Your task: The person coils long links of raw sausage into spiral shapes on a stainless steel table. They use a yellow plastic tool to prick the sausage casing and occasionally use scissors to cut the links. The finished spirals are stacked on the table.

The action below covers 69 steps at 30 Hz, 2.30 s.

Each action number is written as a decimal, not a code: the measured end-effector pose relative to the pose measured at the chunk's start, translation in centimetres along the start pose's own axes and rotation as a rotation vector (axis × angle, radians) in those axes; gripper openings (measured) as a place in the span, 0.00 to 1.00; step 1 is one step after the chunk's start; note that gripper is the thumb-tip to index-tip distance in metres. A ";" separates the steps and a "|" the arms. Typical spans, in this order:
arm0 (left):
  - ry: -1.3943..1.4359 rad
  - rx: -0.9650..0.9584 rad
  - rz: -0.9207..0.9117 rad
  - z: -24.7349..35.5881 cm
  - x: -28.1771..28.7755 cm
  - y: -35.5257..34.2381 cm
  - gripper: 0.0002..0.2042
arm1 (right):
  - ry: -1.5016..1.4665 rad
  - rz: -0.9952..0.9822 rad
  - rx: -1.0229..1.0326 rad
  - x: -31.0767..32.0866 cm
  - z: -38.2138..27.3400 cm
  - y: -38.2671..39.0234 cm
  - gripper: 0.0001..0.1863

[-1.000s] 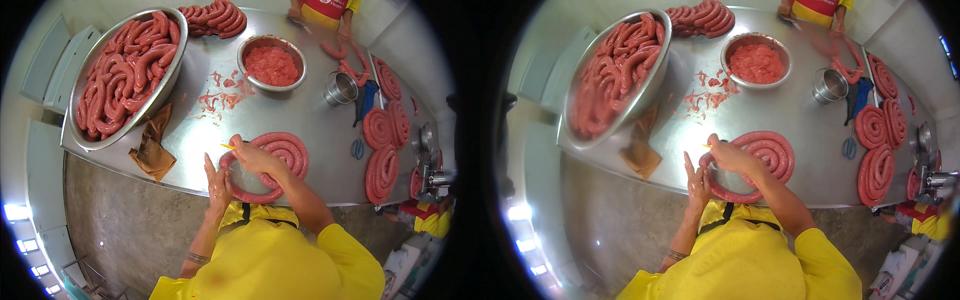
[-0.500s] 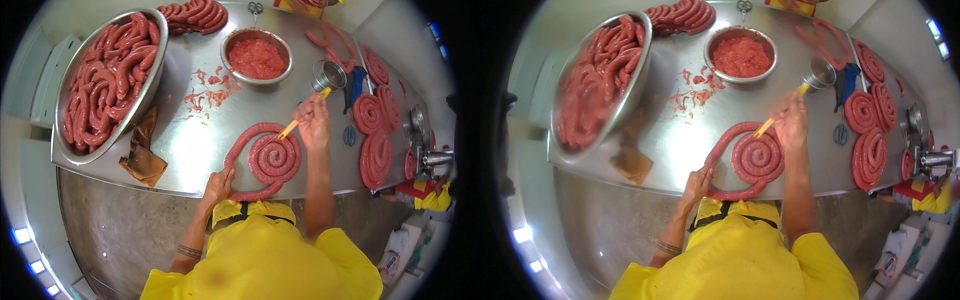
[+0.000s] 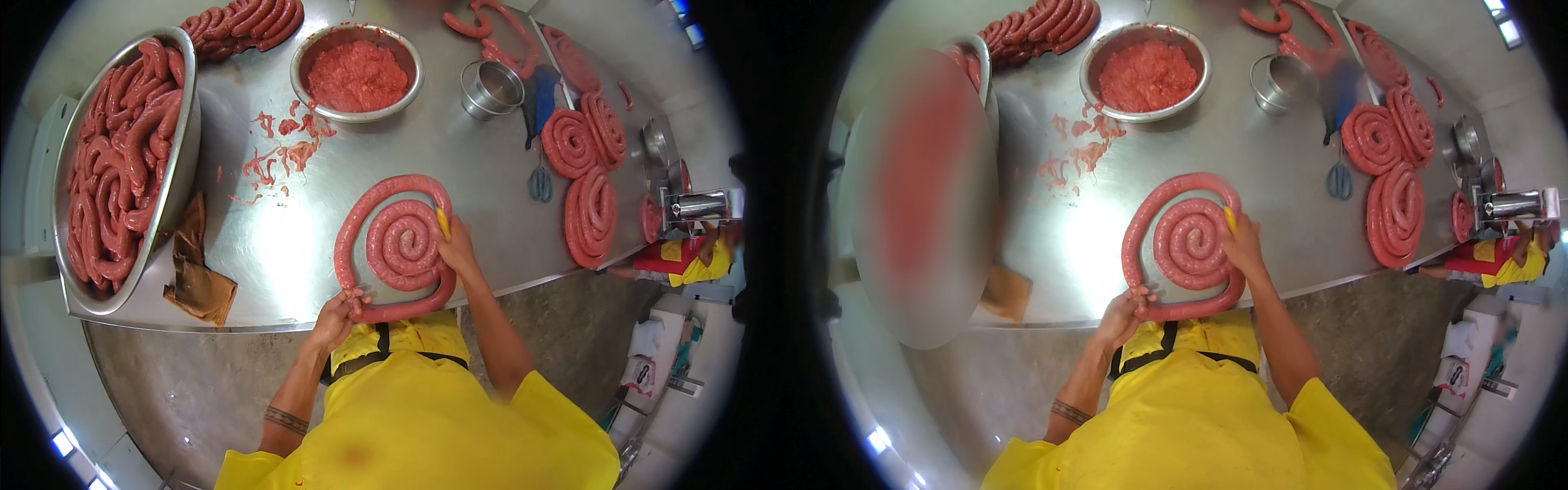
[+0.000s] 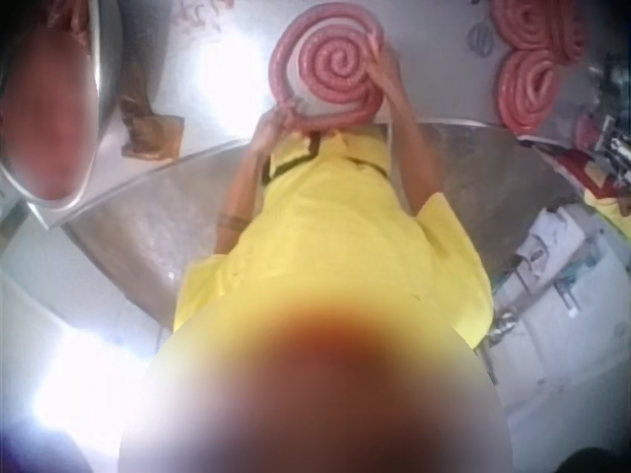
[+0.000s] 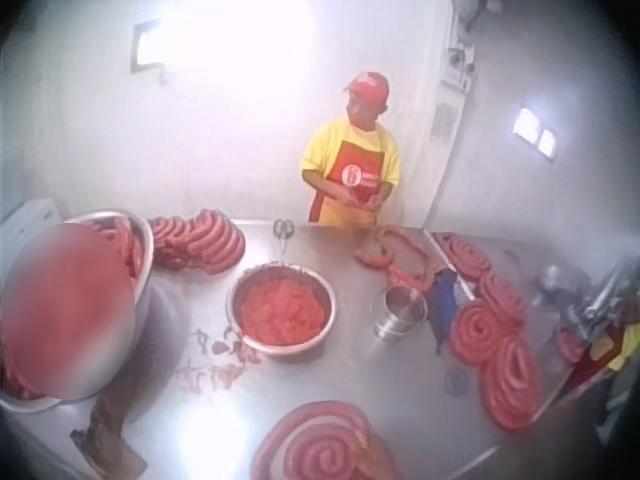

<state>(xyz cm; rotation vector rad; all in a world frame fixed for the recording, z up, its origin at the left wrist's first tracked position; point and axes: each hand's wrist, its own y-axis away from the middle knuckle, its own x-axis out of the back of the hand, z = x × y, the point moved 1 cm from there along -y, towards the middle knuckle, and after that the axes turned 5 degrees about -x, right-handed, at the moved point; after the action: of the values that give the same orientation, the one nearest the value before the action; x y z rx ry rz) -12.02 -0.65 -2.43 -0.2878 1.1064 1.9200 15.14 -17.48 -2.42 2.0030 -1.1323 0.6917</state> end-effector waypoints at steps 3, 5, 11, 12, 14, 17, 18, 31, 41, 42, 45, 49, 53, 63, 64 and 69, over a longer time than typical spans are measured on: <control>0.196 0.078 0.112 -2.9 -0.7 -0.9 0.11 | 0.037 -0.060 0.204 -0.8 -3.7 -3.2 0.23; 0.225 0.103 0.156 -4.3 -2.2 -2.0 0.12 | -0.104 -0.150 0.329 -0.1 -5.9 -4.3 0.23; 0.355 0.074 0.294 -6.0 -9.8 -5.2 0.12 | -0.353 -0.103 0.415 6.3 -3.3 -2.0 0.27; 0.374 0.061 0.295 -6.2 -11.2 -5.4 0.12 | -0.201 -0.046 0.283 7.0 -1.5 -1.2 0.27; 0.071 -0.010 0.249 -6.3 -13.3 -5.1 0.13 | -0.056 0.039 0.235 7.4 1.9 0.1 0.27; -0.809 -0.293 0.185 -5.6 -15.1 -4.0 0.14 | 0.016 0.027 0.226 6.2 5.4 0.4 0.26; -1.049 -0.490 0.204 -5.2 -15.4 -3.5 0.15 | 0.025 0.024 0.199 5.6 5.9 -0.1 0.25; -2.047 -0.227 0.083 -6.5 -17.7 -10.4 0.17 | -0.287 -0.340 0.381 14.2 2.1 -13.6 0.15; -0.428 0.326 -0.450 -4.0 -23.3 -15.9 0.07 | -0.278 -0.090 0.336 27.6 14.0 -10.7 0.15; -0.309 0.382 -0.452 -4.0 -23.5 -16.1 0.07 | -0.252 -0.057 0.303 28.4 15.1 -10.1 0.14; 0.052 0.477 -0.523 -4.4 -23.3 -16.9 0.07 | -0.063 -0.112 0.228 31.2 18.1 -6.8 0.13; 0.420 0.422 -0.561 -6.2 -23.6 -17.6 0.07 | -0.008 -0.148 0.114 31.8 20.4 1.9 0.14; 0.104 0.218 0.076 -7.9 -25.1 -16.9 0.07 | -0.391 -0.746 -0.205 26.2 21.4 11.8 0.18; -1.337 -0.732 -0.012 -1.1 -25.0 -14.4 0.11 | -0.311 0.005 0.397 15.9 9.8 -3.2 0.09; -1.255 -0.766 -0.047 -0.6 -24.8 -14.3 0.12 | -0.331 -0.014 0.317 16.2 8.6 -4.0 0.09; -0.278 -0.057 -0.082 -0.5 -24.0 -14.3 0.13 | -1.534 -0.165 0.118 22.0 10.1 -4.5 0.11</control>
<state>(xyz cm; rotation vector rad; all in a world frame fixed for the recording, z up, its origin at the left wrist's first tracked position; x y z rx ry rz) 13.22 -11.66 2.57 -0.0911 0.8452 1.8548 30.37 -34.68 6.29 2.6084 -1.6162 -1.1492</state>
